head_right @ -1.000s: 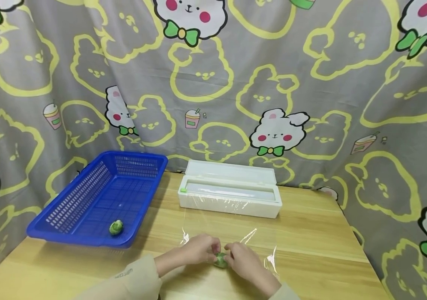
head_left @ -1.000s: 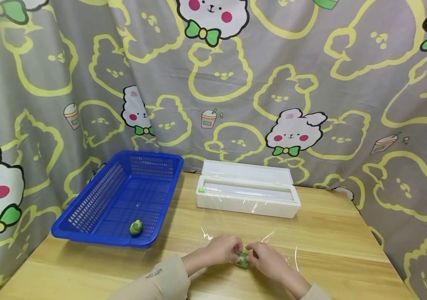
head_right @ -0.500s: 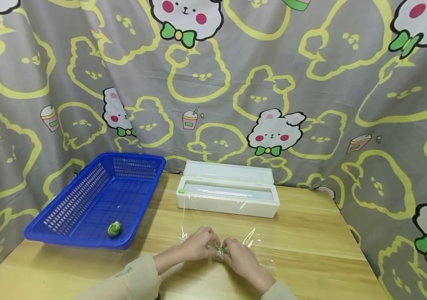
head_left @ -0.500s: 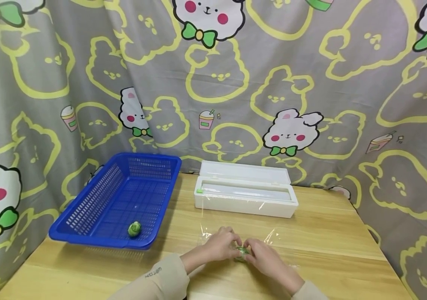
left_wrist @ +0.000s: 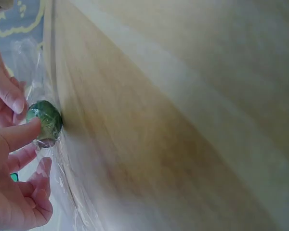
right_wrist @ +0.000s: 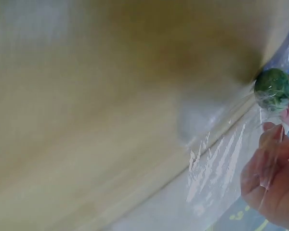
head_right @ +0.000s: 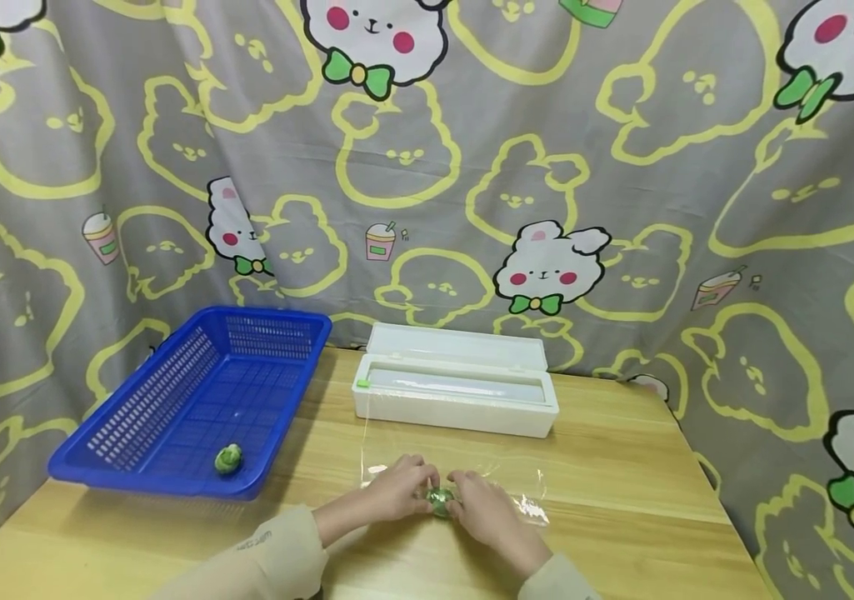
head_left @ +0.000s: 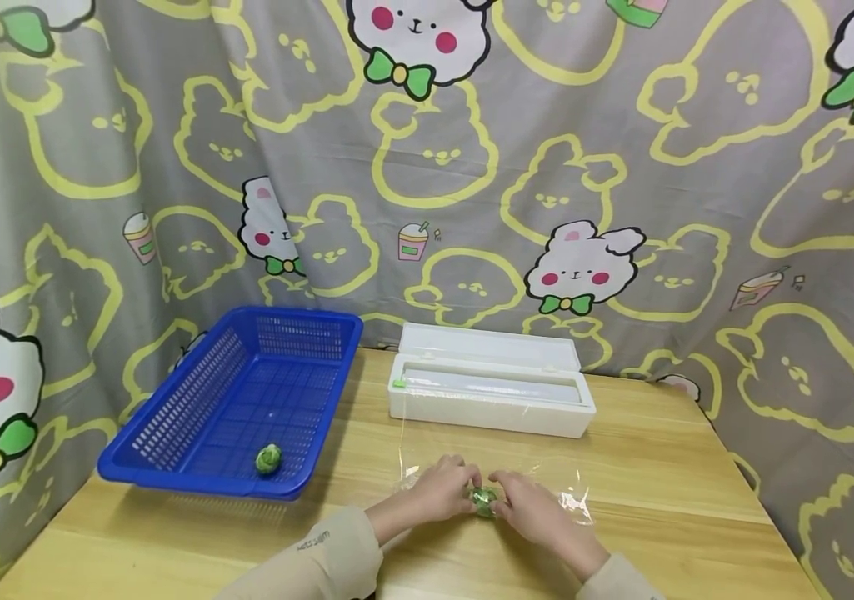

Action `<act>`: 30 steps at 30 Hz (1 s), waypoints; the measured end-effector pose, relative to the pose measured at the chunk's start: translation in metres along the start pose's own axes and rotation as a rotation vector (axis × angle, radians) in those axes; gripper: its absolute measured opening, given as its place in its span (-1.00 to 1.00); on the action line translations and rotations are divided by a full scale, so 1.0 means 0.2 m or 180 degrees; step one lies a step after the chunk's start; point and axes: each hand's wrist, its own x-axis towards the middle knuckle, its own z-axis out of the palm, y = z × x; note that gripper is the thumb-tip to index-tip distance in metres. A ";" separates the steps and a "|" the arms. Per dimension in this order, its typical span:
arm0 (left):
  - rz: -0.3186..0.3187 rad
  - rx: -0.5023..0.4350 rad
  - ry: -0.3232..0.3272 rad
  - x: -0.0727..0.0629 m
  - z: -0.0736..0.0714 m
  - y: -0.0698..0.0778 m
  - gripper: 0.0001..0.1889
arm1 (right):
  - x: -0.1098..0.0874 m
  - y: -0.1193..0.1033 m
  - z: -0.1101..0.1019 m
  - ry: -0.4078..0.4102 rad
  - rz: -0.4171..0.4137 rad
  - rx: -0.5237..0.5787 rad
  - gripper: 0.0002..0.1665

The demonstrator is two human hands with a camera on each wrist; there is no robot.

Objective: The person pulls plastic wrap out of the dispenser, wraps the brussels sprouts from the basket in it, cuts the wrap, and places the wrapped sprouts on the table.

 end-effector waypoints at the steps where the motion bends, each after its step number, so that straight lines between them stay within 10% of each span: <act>1: -0.0004 -0.0014 0.0000 0.00 0.00 -0.01 -0.75 | 0.00 0.00 -0.01 0.0002 -0.0016 -0.0009 -0.57; 30: 0.0005 0.0081 0.0318 0.09 0.00 -0.05 -0.78 | 0.10 0.00 -0.01 0.0137 -0.0103 -0.0216 -0.71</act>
